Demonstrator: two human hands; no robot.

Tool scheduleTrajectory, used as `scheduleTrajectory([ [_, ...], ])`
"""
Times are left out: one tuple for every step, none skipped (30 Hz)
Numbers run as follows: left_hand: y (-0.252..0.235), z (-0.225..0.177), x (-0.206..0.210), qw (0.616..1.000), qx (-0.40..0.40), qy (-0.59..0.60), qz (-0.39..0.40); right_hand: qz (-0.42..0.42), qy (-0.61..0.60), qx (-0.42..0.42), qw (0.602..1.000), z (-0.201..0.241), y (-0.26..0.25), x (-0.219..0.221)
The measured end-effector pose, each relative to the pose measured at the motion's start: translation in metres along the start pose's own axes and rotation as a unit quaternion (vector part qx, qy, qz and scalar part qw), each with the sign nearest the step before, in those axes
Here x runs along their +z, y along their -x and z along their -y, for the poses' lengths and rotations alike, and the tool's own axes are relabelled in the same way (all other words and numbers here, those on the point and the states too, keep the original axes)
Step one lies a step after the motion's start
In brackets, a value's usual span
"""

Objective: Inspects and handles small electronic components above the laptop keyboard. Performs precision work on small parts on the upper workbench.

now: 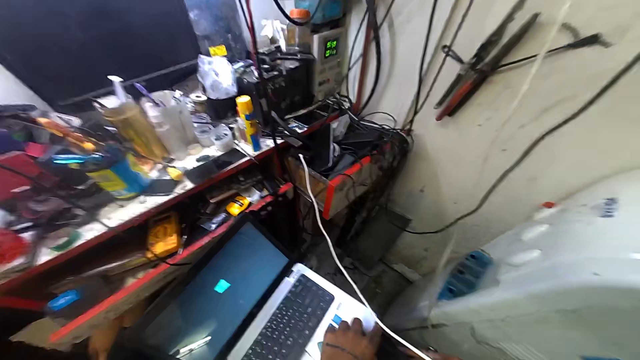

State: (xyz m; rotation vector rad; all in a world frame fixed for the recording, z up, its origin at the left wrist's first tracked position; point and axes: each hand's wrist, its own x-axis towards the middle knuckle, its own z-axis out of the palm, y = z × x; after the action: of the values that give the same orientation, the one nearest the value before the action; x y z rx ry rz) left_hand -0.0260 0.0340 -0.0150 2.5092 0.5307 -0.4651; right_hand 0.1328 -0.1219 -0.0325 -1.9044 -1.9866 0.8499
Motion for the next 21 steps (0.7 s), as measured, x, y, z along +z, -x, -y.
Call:
scheduleTrajectory([
  [0.001,0.002,-0.001,1.0,-0.004,0.018,0.01,-0.033,0.011,-0.026,0.999,0.002,0.007,-0.003],
  [0.002,0.002,-0.001,0.999,-0.002,0.042,0.014,-0.072,0.017,-0.041,0.996,0.001,0.014,-0.001],
  [0.002,0.004,-0.001,0.998,0.009,0.064,0.022,-0.111,0.015,-0.044,0.993,-0.003,0.02,0.004],
  [0.002,0.007,-0.004,0.995,0.019,0.089,0.028,-0.144,-0.002,-0.032,0.989,-0.006,0.023,0.007],
  [0.001,0.012,-0.001,0.992,0.038,0.117,-0.002,-0.154,-0.052,0.0,0.987,-0.007,0.026,0.008],
  [0.001,0.016,0.003,0.988,0.054,0.143,-0.029,-0.147,-0.126,0.04,0.98,-0.006,0.028,0.007],
  [0.0,0.018,0.004,0.982,0.066,0.167,-0.051,-0.128,-0.2,0.076,0.968,-0.005,0.03,0.003],
  [0.0,0.018,0.006,0.977,0.078,0.185,-0.071,-0.112,-0.28,0.107,0.948,-0.005,0.031,-0.001],
  [0.0,0.017,0.008,0.972,0.091,0.199,-0.09,-0.101,-0.353,0.13,0.921,-0.005,0.032,-0.003],
  [0.0,0.015,0.009,0.967,0.099,0.209,-0.103,-0.096,-0.408,0.145,0.896,-0.005,0.032,-0.003],
  [0.0,0.013,0.011,0.965,0.103,0.214,-0.113,-0.093,-0.448,0.156,0.876,-0.005,0.032,-0.004],
  [0.0,0.01,0.012,0.964,0.104,0.216,-0.119,-0.089,-0.477,0.165,0.858,-0.006,0.031,-0.004],
  [0.0,0.006,0.015,0.963,0.106,0.217,-0.124,-0.086,-0.5,0.172,0.844,-0.006,0.031,-0.005],
  [0.0,0.003,0.017,0.962,0.107,0.217,-0.129,-0.083,-0.521,0.175,0.831,-0.007,0.031,-0.005],
  [0.0,-0.001,0.02,0.961,0.106,0.215,-0.135,-0.081,-0.54,0.18,0.818,-0.008,0.03,-0.006],
  [0.0,-0.004,0.022,0.961,0.107,0.212,-0.143,-0.077,-0.558,0.19,0.804,-0.008,0.029,-0.008],
  [-0.001,-0.007,0.024,0.959,0.109,0.21,-0.155,-0.072,-0.571,0.2,0.793,-0.007,0.029,-0.009],
  [-0.002,-0.01,0.028,0.956,0.113,0.207,-0.175,-0.069,-0.58,0.205,0.786,-0.006,0.028,-0.01],
  [-0.003,-0.012,0.032,0.952,0.116,0.204,-0.195,-0.068,-0.587,0.203,0.781,-0.006,0.027,-0.01],
  [-0.004,-0.014,0.035,0.949,0.117,0.199,-0.215,-0.067,-0.596,0.198,0.775,-0.006,0.027,-0.009],
  [-0.005,-0.016,0.038,0.946,0.116,0.193,-0.233,-0.066,-0.605,0.194,0.769,-0.006,0.027,-0.009],
])
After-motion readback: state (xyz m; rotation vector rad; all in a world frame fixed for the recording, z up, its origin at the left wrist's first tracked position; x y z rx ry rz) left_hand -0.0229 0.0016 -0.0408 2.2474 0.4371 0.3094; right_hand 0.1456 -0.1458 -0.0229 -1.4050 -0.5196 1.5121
